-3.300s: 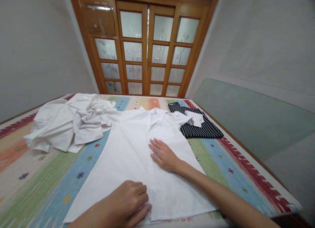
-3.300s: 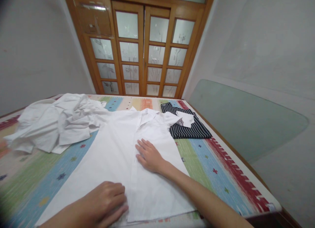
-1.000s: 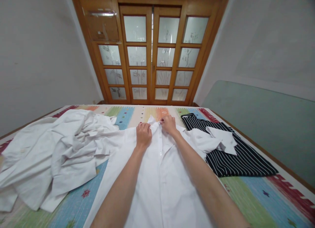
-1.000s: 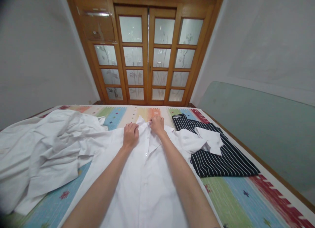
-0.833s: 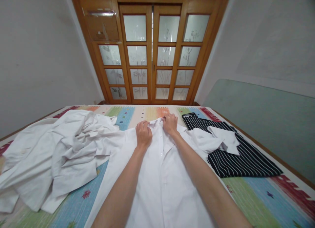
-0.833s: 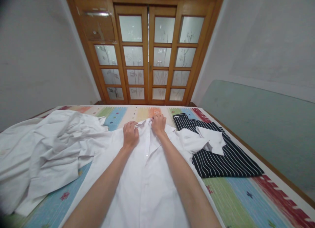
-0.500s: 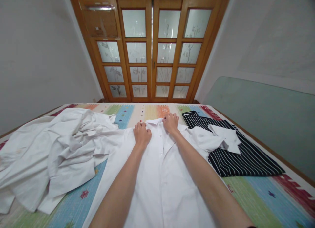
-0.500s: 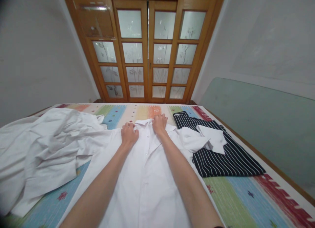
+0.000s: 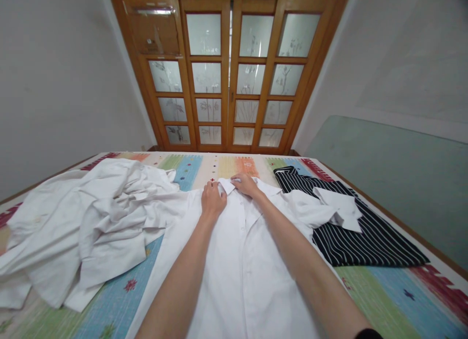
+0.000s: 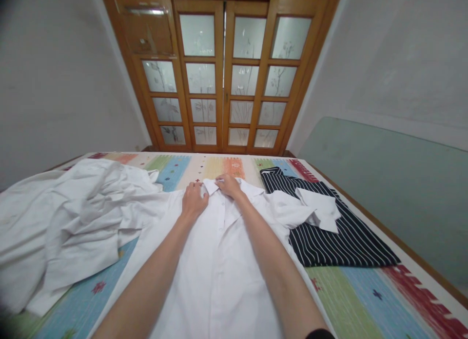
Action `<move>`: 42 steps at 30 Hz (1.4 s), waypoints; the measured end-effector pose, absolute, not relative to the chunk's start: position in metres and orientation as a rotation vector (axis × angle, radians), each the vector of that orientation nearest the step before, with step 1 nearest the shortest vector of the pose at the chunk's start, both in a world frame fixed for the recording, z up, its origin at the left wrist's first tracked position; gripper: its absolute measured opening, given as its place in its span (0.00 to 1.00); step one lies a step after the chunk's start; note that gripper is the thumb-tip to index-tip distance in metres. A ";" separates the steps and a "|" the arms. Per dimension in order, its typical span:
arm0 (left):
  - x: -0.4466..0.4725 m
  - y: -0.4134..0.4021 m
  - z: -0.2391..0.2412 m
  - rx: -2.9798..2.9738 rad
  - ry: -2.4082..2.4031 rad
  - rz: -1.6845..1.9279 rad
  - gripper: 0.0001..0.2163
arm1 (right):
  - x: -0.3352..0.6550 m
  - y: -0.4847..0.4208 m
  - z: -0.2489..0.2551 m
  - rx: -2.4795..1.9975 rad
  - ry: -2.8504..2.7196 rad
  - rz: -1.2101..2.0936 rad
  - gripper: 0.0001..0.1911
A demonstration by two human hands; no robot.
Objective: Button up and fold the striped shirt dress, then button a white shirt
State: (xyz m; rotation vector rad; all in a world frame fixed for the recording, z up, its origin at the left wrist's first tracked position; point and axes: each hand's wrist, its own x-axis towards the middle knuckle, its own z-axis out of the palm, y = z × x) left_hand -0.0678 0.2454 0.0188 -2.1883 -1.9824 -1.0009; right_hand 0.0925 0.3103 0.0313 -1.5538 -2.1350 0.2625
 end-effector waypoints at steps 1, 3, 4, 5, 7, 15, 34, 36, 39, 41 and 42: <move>-0.068 0.245 0.019 -2.187 -1.978 -1.003 0.13 | 0.092 0.312 0.033 -1.572 -2.130 0.257 0.12; -0.068 0.245 0.018 -2.181 -1.968 -1.007 0.12 | 0.089 0.317 0.036 -1.599 -2.148 0.245 0.12; -0.068 0.245 0.018 -2.178 -1.967 -1.006 0.12 | 0.087 0.320 0.039 -1.597 -2.174 0.242 0.12; -0.068 0.245 0.018 -2.175 -1.968 -1.001 0.11 | 0.086 0.323 0.041 -1.590 -2.207 0.243 0.11; -0.068 0.246 0.018 -2.173 -1.976 -0.984 0.11 | 0.082 0.329 0.044 -1.580 -2.270 0.253 0.10; -0.067 0.248 0.018 -2.135 -2.018 -0.943 0.10 | 0.074 0.342 0.044 -1.716 -2.176 0.225 0.05; -0.072 0.242 0.025 -2.084 -2.045 -0.799 0.15 | 0.059 0.342 0.036 -1.816 -1.789 0.199 0.05; -0.073 0.245 0.022 -2.099 -2.042 -0.867 0.15 | 0.057 0.346 0.037 -1.723 -1.829 0.255 0.07; -0.078 0.253 0.018 -2.103 -2.080 -0.985 0.14 | 0.053 0.349 0.036 -1.655 -1.899 0.359 0.06; -0.087 0.258 0.017 -2.101 -2.132 -0.999 0.16 | 0.052 0.349 0.033 -1.632 -1.938 0.402 0.04; -0.092 0.260 0.017 -2.104 -2.154 -0.984 0.17 | 0.052 0.348 0.032 -1.618 -1.954 0.421 0.03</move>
